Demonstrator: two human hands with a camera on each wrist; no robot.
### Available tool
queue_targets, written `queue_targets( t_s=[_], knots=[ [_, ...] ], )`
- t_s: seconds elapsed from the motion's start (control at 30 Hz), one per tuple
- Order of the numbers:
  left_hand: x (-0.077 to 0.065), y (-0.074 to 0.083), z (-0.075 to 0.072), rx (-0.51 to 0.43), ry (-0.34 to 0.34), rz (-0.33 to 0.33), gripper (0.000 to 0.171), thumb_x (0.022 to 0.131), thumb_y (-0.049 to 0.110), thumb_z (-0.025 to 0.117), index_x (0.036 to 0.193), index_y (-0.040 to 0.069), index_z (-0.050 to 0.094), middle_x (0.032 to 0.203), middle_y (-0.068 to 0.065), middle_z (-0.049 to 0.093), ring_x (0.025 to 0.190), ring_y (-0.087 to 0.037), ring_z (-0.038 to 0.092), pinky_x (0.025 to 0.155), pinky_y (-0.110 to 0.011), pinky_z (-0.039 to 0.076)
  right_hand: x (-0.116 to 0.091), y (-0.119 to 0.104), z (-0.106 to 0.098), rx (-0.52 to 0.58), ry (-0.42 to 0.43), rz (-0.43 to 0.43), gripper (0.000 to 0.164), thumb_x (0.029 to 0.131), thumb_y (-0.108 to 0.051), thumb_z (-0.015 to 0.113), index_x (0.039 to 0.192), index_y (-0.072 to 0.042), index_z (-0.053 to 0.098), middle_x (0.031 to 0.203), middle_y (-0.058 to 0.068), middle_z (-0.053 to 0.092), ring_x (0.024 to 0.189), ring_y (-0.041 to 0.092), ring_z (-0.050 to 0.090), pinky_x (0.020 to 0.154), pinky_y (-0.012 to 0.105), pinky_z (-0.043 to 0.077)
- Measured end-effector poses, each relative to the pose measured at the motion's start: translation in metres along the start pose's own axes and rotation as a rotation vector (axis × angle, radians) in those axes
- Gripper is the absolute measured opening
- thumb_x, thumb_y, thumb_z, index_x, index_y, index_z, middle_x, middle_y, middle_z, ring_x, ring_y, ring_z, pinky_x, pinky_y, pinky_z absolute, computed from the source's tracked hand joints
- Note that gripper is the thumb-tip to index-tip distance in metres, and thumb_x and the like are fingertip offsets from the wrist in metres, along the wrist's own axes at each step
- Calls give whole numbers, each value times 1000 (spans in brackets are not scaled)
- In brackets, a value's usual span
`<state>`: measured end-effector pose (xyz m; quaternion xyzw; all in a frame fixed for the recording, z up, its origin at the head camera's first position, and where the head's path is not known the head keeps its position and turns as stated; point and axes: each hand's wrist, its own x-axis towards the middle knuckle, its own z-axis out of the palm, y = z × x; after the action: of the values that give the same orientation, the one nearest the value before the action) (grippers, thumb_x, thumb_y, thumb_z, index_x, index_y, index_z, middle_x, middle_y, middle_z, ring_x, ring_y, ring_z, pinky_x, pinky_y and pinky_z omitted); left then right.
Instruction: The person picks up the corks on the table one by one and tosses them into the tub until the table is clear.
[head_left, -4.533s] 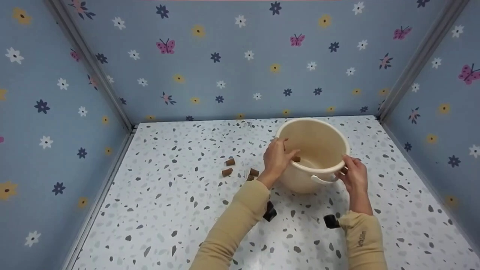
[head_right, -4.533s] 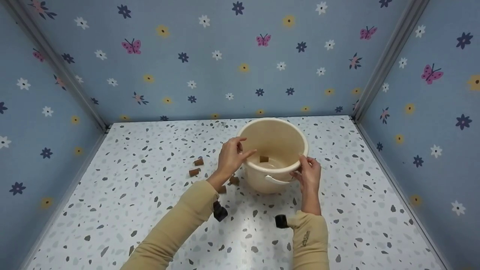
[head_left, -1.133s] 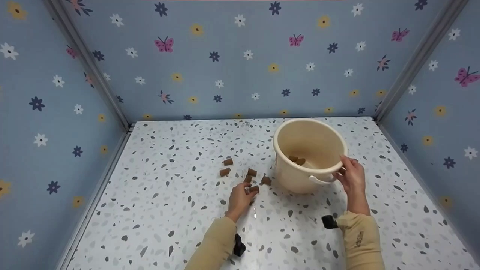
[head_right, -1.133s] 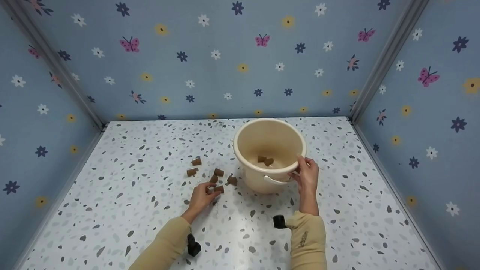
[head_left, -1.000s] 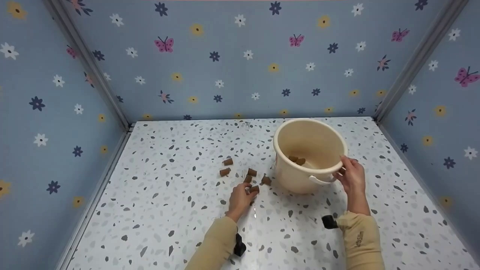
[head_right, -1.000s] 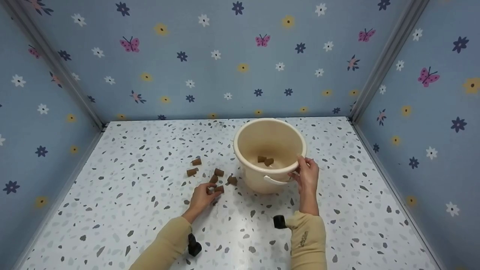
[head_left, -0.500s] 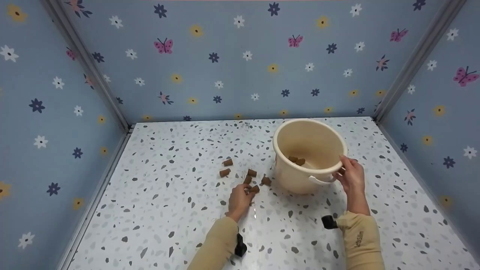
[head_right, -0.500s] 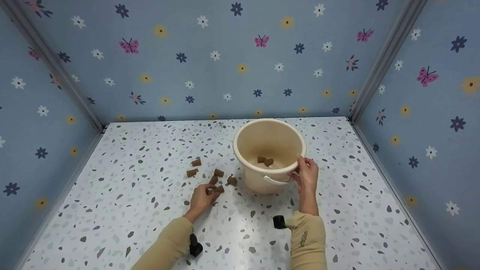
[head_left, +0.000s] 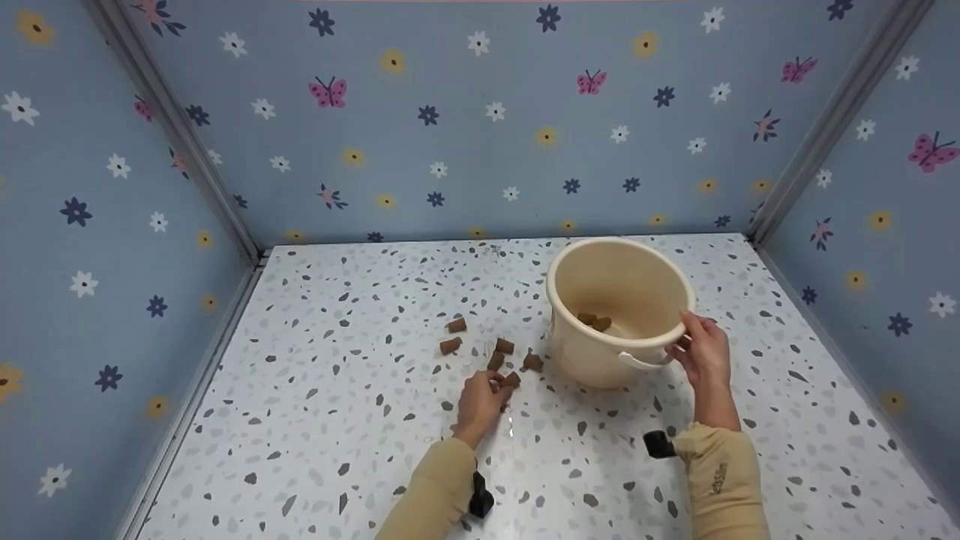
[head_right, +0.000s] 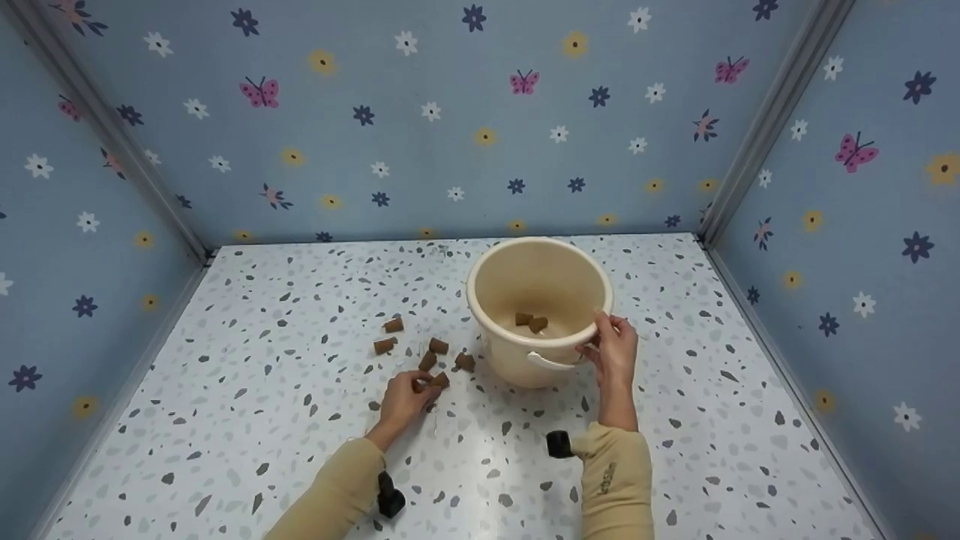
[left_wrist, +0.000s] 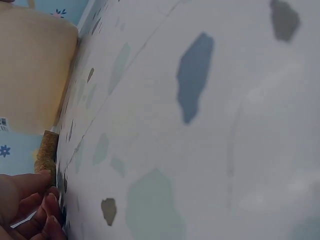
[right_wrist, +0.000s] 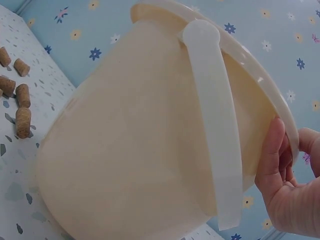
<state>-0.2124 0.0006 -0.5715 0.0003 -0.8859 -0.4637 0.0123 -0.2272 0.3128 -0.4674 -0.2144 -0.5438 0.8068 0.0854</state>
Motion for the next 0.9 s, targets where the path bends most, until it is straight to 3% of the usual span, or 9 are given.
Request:
queue_targets(
  t_s=[0.17,0.2,0.27,0.5,0.63,0.9],
  knots=[
    [-3,3,-1,1,0,24,12,79,15,65,87,6,65,65,2,54,55,-11,48,50,-28,39,0,1,0,-14,13,1,33,86,-24,59,105,0,47,77,3,54,60,10,55,50,23,47],
    [-3,5,-2,-3,-1,27,12,80,15,65,87,7,65,63,2,53,54,-11,47,49,-28,39,-16,-9,10,-59,45,14,34,86,-23,58,107,0,45,79,4,54,62,10,56,52,23,47],
    [-3,7,-2,-8,-2,33,12,80,17,65,87,7,65,61,2,52,51,-10,45,46,-27,36,-12,-7,8,-64,49,12,32,86,-24,59,105,-2,46,82,4,54,63,10,57,53,23,48],
    [-6,18,-8,-16,31,73,13,80,14,65,90,7,66,60,2,51,48,-8,43,44,-24,34,44,24,-28,3,-39,-12,29,80,-24,66,96,-5,52,81,7,56,66,16,59,54,29,49],
    [-9,27,-13,-19,56,112,15,80,16,66,92,7,66,61,2,53,47,-7,43,43,-23,34,39,22,-24,16,-35,-10,31,80,-24,66,98,-4,51,82,7,56,66,16,59,53,29,49],
    [-13,48,-26,-53,96,176,18,79,21,67,92,9,67,64,4,55,53,-6,48,46,-22,38,-15,-10,10,-34,32,18,22,88,-21,56,98,-5,45,79,3,54,61,10,56,51,23,47]
  ],
)
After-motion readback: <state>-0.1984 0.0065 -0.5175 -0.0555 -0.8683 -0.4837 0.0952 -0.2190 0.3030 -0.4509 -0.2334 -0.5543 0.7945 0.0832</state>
